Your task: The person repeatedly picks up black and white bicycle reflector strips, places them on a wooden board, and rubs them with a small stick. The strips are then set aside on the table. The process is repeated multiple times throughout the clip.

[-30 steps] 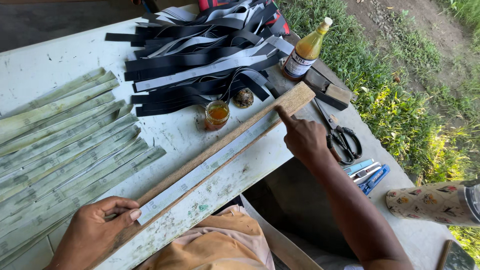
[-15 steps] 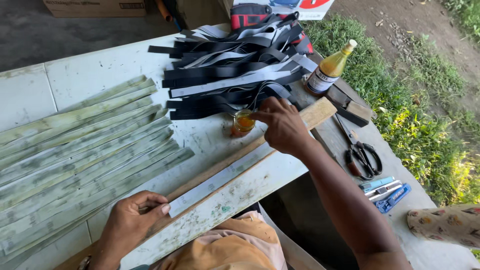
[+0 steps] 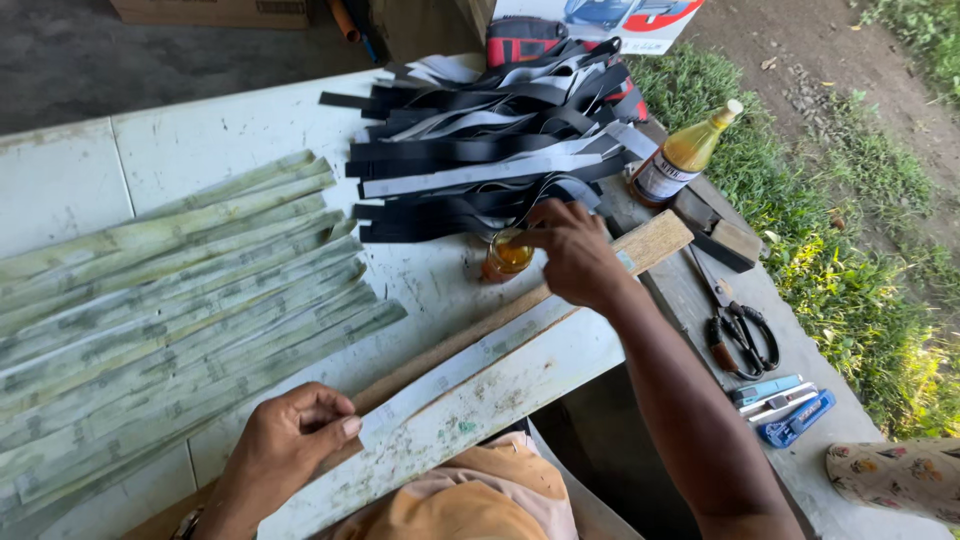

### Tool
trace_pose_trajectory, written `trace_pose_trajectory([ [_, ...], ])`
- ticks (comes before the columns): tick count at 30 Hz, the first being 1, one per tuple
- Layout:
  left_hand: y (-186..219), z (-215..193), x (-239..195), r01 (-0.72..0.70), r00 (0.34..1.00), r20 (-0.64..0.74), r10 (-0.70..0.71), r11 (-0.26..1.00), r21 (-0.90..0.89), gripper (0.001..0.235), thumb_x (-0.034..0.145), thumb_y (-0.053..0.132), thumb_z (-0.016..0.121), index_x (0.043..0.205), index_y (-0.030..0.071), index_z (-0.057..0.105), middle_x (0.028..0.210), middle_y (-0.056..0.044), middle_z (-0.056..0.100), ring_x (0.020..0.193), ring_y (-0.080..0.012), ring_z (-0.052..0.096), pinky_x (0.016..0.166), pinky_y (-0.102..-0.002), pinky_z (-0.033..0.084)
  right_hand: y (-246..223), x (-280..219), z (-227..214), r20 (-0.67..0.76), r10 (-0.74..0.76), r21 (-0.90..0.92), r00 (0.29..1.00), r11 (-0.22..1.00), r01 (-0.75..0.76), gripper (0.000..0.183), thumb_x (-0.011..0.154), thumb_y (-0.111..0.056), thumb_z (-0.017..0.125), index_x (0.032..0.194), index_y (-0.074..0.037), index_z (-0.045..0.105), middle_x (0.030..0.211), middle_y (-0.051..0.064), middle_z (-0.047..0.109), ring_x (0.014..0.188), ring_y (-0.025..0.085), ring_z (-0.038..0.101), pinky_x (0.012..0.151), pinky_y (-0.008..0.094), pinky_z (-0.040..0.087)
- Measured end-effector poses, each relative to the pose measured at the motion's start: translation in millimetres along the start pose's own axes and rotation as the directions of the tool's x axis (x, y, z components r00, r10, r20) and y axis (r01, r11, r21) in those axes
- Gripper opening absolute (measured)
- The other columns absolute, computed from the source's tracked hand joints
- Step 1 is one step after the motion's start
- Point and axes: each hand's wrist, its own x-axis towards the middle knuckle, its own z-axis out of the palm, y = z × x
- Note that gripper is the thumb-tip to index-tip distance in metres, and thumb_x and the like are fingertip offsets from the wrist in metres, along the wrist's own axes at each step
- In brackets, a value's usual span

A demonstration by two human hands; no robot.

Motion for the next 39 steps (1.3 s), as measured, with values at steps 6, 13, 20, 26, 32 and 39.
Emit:
trace_pose_trajectory([
  [6, 6.8, 2.3, -2.8, 0.029, 0.997, -0.08, -0.019, 0.991, 0.131, 0.024, 0.083, 0.015, 0.082, 0.101, 0.002, 0.073, 0.087, -0.008, 0.078, 0.08, -0.0125, 0.075, 0.072, -0.029, 0.058, 33.7, -71.6, -38.7, -0.029, -0.191, 0.423, 0.981, 0.887, 0.185, 0.055, 0.072, 0.005, 0.063, 0.121, -0.019, 0.072, 0.126, 0.006, 0.061, 0.12, 0.024, 0.056, 0.1, 0.041, 0.045],
  [13, -14.0, -6.3, 5.8, -0.006, 0.999, -0.035, 0.007, 1.0, 0.019, 0.026, 0.084, 0.012, 0.078, 0.104, -0.002, 0.073, 0.086, -0.014, 0.08, 0.082, -0.0168, 0.074, 0.074, -0.03, 0.059, 101.2, -131.8, -7.0, 0.197, -0.001, 0.978, 0.98, -0.068, -0.196, 0.112, 0.076, 0.0, 0.066, 0.171, -0.015, 0.009, 0.094, 0.018, 0.07, 0.056, 0.013, 0.06, 0.056, 0.026, 0.053],
  [20, -6.7, -4.5, 4.5, 0.1, 0.993, -0.074, -0.093, 0.991, 0.092, 0.028, 0.086, 0.018, 0.08, 0.107, -0.001, 0.074, 0.087, -0.016, 0.079, 0.08, -0.0183, 0.077, 0.073, -0.032, 0.061, 131.4, -124.1, 35.2, 0.281, 0.006, 0.942, 0.96, -0.192, -0.275, 0.107, 0.08, -0.002, 0.065, 0.169, -0.015, 0.007, 0.102, 0.021, 0.074, 0.055, 0.015, 0.065, 0.054, 0.027, 0.055],
  [26, 22.1, 0.4, -2.5, 0.196, 0.975, -0.158, -0.156, 0.939, 0.281, 0.031, 0.085, 0.022, 0.083, 0.108, 0.004, 0.073, 0.083, -0.016, 0.078, 0.075, -0.0202, 0.078, 0.068, -0.034, 0.058, 71.9, -119.1, -0.7, 0.537, 0.085, 0.781, 0.839, 0.327, -0.533, 0.109, 0.079, -0.005, 0.064, 0.164, -0.03, 0.001, 0.095, 0.016, 0.08, 0.053, 0.014, 0.066, 0.055, 0.029, 0.059],
  [32, 28.2, -2.2, -12.9, 0.036, 0.989, -0.146, 0.013, 0.944, 0.327, 0.035, 0.08, 0.024, 0.085, 0.107, 0.005, 0.072, 0.081, -0.014, 0.081, 0.073, -0.0181, 0.078, 0.064, -0.032, 0.058, -21.7, -115.4, -15.7, 0.584, 0.034, 0.605, 0.811, 0.648, -0.463, 0.118, 0.075, -0.005, 0.068, 0.166, -0.034, -0.001, 0.086, 0.011, 0.081, 0.054, 0.015, 0.07, 0.058, 0.03, 0.061],
  [39, 28.5, -2.6, -16.2, -0.168, 0.973, -0.093, 0.21, 0.927, 0.336, 0.033, 0.078, 0.021, 0.082, 0.105, 0.007, 0.069, 0.087, -0.013, 0.083, 0.083, -0.0174, 0.082, 0.067, -0.03, 0.06, -96.0, -115.5, -7.1, 0.604, 0.042, 0.433, 0.796, 0.822, -0.371, 0.112, 0.073, -0.004, 0.063, 0.164, -0.03, 0.002, 0.072, 0.01, 0.077, 0.056, 0.02, 0.072, 0.063, 0.033, 0.061],
])
